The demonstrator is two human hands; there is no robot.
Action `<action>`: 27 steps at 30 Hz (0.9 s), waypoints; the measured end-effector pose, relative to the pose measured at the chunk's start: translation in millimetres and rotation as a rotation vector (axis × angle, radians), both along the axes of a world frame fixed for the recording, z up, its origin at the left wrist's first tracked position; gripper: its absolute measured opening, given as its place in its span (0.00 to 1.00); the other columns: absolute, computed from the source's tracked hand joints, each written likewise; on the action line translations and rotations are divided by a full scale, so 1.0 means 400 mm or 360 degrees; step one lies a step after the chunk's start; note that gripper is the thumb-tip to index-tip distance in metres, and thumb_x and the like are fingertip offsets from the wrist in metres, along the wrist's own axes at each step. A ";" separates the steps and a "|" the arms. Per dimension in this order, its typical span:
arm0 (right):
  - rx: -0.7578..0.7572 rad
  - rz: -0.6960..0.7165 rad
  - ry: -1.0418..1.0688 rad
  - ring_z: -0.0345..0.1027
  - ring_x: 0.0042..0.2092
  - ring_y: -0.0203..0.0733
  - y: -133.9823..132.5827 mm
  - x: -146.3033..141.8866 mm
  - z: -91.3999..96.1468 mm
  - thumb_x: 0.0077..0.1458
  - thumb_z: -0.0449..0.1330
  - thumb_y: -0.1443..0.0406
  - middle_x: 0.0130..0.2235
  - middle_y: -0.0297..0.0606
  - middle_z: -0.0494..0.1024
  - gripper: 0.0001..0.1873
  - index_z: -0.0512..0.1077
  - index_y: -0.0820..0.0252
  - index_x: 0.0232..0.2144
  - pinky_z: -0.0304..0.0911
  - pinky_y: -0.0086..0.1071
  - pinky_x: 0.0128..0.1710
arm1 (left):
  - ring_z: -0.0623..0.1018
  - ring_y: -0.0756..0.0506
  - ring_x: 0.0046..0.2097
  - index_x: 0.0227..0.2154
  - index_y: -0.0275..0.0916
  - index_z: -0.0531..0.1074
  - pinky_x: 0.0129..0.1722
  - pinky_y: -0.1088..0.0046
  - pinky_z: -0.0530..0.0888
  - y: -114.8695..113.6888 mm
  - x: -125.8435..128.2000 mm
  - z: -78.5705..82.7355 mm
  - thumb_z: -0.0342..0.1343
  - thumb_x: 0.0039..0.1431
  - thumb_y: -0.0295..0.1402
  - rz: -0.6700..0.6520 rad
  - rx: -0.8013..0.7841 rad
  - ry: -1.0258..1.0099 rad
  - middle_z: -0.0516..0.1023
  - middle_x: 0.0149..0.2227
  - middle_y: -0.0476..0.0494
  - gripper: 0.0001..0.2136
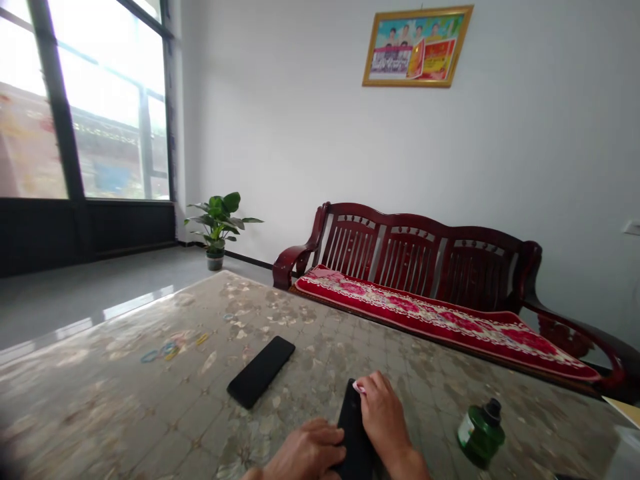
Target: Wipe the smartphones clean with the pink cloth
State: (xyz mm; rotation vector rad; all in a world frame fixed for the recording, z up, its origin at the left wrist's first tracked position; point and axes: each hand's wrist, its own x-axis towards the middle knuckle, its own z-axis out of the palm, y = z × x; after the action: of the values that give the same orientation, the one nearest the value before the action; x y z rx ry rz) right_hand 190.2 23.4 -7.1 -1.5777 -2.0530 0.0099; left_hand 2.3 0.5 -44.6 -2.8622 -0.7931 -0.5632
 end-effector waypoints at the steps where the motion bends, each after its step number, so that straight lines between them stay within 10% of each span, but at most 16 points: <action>1: -0.0006 0.0034 -0.0009 0.70 0.42 0.42 -0.005 -0.002 -0.004 0.61 0.48 0.70 0.37 0.38 0.74 0.14 0.73 0.54 0.34 0.62 0.32 0.43 | 0.79 0.48 0.33 0.27 0.40 0.72 0.35 0.75 0.72 0.001 0.000 -0.001 0.66 0.55 0.44 -0.0003 0.0001 0.0002 0.79 0.33 0.52 0.14; 18: -0.0147 0.0268 -0.0005 0.71 0.42 0.42 -0.045 0.026 -0.003 0.61 0.47 0.69 0.38 0.38 0.74 0.15 0.73 0.53 0.34 0.63 0.32 0.43 | 0.79 0.47 0.36 0.30 0.39 0.72 0.41 0.75 0.72 -0.004 0.003 0.006 0.63 0.59 0.43 0.0015 -0.0122 0.0080 0.79 0.34 0.50 0.12; 27: -0.0044 0.0035 -0.0009 0.70 0.41 0.43 -0.023 0.041 -0.007 0.58 0.48 0.72 0.37 0.39 0.74 0.13 0.72 0.55 0.32 0.62 0.34 0.42 | 0.79 0.45 0.40 0.31 0.39 0.73 0.46 0.74 0.73 -0.029 -0.009 0.049 0.64 0.59 0.37 0.0066 -0.0315 0.0061 0.79 0.38 0.48 0.08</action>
State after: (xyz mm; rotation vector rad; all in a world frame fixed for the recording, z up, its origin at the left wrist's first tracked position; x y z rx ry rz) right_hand 206.5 14.4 -9.8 -1.5737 -2.0829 0.0421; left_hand -1.3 -11.0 -25.2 -3.0154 -0.9493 -0.4462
